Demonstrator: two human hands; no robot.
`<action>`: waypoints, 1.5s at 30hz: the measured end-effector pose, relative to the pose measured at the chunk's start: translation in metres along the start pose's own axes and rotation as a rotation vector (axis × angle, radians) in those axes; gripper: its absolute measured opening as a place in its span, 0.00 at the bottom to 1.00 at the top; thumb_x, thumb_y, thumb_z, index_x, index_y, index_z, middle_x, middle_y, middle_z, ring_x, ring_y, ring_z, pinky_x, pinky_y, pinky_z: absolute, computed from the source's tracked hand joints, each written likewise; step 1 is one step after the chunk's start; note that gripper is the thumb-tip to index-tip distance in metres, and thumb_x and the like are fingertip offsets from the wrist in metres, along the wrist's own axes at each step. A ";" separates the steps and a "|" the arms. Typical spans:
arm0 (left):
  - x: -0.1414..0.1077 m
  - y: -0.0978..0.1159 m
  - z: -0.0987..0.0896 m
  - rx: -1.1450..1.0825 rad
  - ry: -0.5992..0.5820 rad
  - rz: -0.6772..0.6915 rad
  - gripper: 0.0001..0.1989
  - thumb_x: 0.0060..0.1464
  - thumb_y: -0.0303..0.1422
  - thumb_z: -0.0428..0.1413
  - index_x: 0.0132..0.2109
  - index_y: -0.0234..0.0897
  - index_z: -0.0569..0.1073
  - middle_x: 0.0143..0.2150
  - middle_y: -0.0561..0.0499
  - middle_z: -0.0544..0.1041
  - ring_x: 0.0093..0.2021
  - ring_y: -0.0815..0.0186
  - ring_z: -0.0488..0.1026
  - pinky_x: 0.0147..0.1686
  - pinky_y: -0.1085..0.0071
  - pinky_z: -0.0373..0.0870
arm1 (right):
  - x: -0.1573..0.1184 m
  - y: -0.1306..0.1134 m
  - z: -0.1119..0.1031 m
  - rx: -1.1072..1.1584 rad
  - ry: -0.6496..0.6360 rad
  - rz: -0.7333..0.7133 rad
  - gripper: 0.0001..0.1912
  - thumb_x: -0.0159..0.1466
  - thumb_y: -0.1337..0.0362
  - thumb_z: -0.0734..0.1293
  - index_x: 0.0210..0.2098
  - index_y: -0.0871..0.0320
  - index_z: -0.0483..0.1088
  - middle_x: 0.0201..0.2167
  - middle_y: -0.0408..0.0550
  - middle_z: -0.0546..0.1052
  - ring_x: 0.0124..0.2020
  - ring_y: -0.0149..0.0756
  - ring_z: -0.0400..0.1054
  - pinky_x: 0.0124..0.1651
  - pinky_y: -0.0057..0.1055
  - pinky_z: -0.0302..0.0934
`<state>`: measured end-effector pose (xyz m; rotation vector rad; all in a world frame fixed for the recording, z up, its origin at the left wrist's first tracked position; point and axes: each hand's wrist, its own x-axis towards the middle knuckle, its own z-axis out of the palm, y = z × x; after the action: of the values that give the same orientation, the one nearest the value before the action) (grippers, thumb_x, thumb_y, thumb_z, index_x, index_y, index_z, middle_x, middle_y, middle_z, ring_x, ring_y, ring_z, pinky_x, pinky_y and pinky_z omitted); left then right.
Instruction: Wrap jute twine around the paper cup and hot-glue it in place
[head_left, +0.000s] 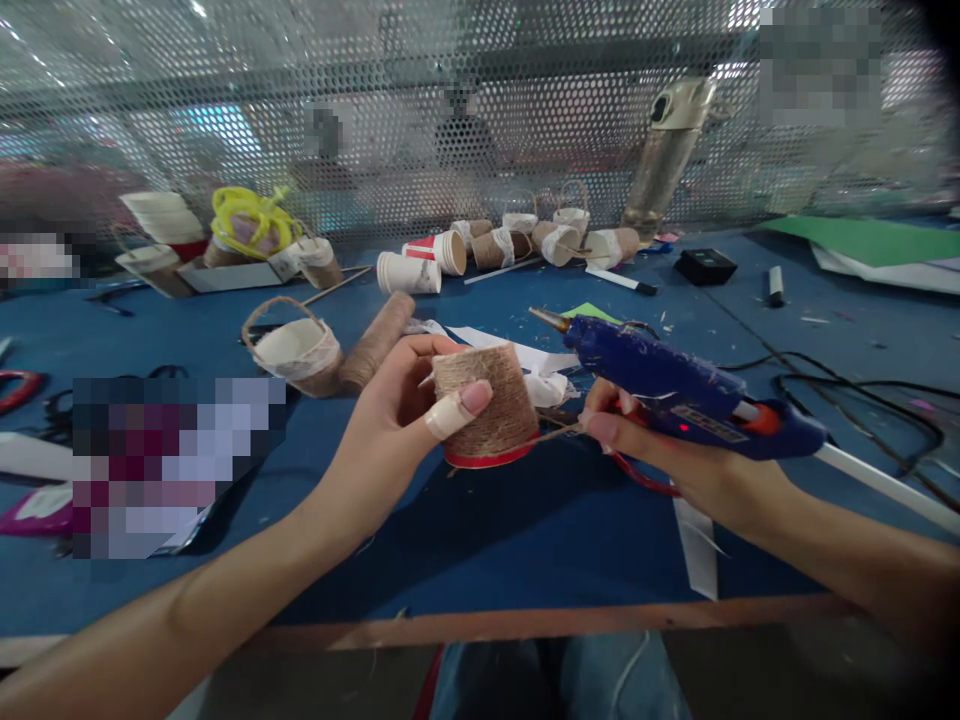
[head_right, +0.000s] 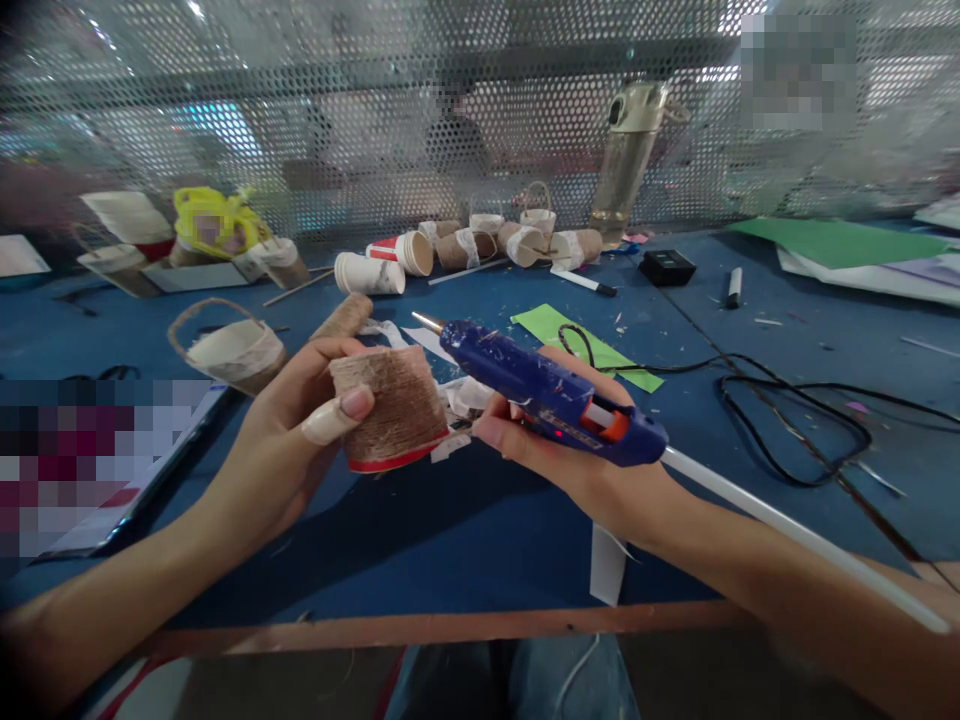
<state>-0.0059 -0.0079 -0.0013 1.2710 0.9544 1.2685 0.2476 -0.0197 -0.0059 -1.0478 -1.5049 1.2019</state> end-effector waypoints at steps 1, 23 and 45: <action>0.000 0.001 0.000 0.006 0.001 0.002 0.14 0.53 0.39 0.73 0.43 0.46 0.78 0.39 0.57 0.76 0.37 0.73 0.72 0.34 0.82 0.71 | 0.000 -0.001 0.000 -0.015 -0.002 -0.004 0.13 0.62 0.52 0.80 0.32 0.50 0.76 0.31 0.39 0.76 0.30 0.30 0.68 0.40 0.30 0.69; 0.000 -0.002 -0.005 0.008 -0.071 0.042 0.12 0.55 0.37 0.71 0.45 0.46 0.78 0.42 0.53 0.75 0.39 0.66 0.72 0.38 0.72 0.73 | 0.004 0.000 0.001 -0.054 0.060 0.032 0.14 0.59 0.54 0.81 0.30 0.51 0.74 0.29 0.39 0.75 0.31 0.33 0.71 0.42 0.32 0.72; -0.003 -0.008 -0.011 -0.044 -0.250 0.099 0.16 0.56 0.34 0.69 0.51 0.49 0.79 0.51 0.52 0.76 0.48 0.63 0.71 0.48 0.70 0.73 | 0.003 -0.004 0.004 -0.039 0.085 -0.037 0.12 0.59 0.59 0.81 0.29 0.51 0.74 0.30 0.39 0.77 0.32 0.34 0.73 0.41 0.33 0.74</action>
<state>-0.0164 -0.0085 -0.0107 1.4185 0.6886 1.1662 0.2428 -0.0180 -0.0021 -1.0786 -1.4810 1.0930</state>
